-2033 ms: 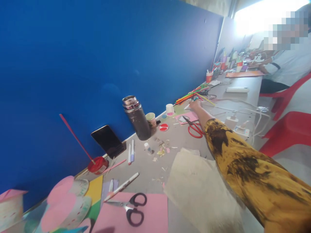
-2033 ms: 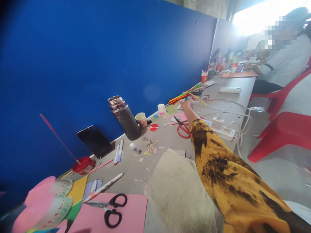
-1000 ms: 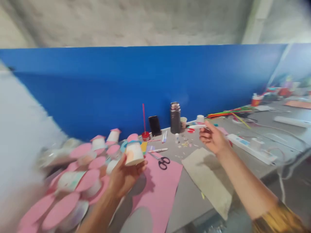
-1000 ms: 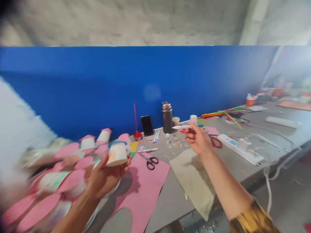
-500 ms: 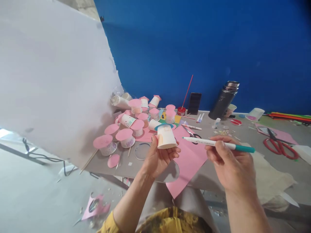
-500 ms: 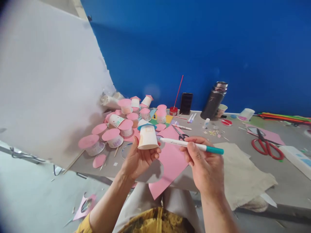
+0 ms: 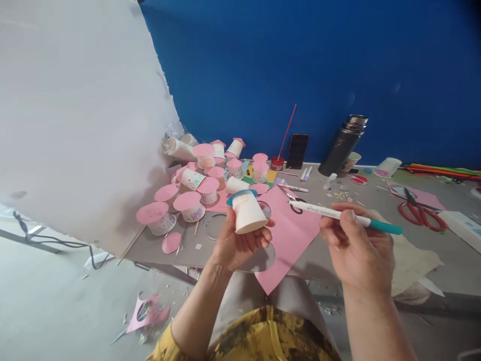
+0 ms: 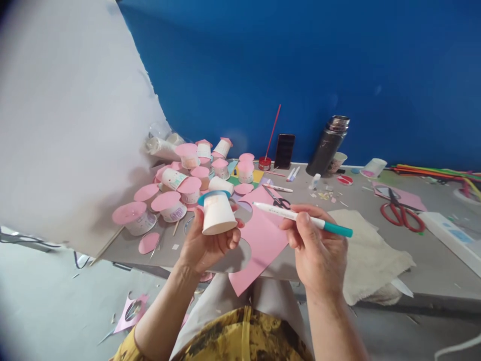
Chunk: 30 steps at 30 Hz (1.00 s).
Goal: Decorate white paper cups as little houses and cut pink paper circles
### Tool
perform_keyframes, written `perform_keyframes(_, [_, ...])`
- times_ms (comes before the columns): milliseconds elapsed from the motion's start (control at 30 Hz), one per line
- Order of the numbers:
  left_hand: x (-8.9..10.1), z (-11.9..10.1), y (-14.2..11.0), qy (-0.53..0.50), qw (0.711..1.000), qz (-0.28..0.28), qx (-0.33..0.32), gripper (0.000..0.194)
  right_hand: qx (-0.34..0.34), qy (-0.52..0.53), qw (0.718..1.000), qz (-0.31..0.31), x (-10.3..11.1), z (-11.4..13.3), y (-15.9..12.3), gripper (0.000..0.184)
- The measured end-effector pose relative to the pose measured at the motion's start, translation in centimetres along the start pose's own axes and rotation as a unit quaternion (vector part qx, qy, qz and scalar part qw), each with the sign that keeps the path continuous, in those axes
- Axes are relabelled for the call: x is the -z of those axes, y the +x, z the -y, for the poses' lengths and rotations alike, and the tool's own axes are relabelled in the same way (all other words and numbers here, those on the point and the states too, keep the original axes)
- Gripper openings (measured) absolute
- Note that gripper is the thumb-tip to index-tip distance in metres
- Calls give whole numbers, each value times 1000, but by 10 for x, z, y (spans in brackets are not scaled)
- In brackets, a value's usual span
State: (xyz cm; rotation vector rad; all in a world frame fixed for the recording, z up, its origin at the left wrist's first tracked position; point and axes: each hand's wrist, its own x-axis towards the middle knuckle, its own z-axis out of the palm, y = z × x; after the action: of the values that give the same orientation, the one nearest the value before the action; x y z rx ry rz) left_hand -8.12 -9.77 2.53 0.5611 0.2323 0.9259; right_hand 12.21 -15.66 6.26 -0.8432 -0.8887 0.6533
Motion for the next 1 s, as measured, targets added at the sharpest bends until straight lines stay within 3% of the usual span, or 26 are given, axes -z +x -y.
perform_keyframes(133, [-1, 6, 5, 56, 998, -1, 3, 73, 81, -87, 992, -51, -2, -5, -5, 15])
perform_keyframes(200, [-4, 9, 9, 74, 997, -2, -5, 73, 142, -193, 971, -17, -2, -6, -10, 10])
perform_keyframes(267, [-9, 12, 13, 89, 996, -5, -16, 70, 230, -287, 928, 58, -3, -8, -15, 11])
perform_keyframes(333, [-15, 14, 16, 100, 995, -14, -28, 65, 329, -326, 880, 108, -7, -9, -19, 26])
perform_keyframes(433, [-25, 18, 17, 122, 992, -29, -32, 61, 413, -367, 828, 95, -12, -10, -19, 30])
perform_keyframes(533, [-36, 21, 17, 154, 987, -37, -26, 68, 434, -395, 806, 74, -12, -11, -18, 18])
perform_keyframes(667, [-44, 24, 11, 182, 982, -41, -14, 78, 460, -395, 794, 42, -5, -12, -17, 23])
perform_keyframes(767, [-47, 30, -4, 195, 958, -165, -130, 55, 479, -400, 781, -3, -2, -13, -15, 29])
perform_keyframes(833, [-51, 36, -16, 193, 949, -190, -160, 41, 487, -405, 774, -18, -2, -15, -14, 30])
perform_keyframes(900, [-59, 40, -27, 155, 966, -159, -132, 36, 490, -401, 774, -7, -3, -18, -16, 29])
perform_keyframes(1000, [-73, 41, -33, -6, 991, -128, -43, 25, 487, -383, 784, 27, -6, -22, -21, 28])
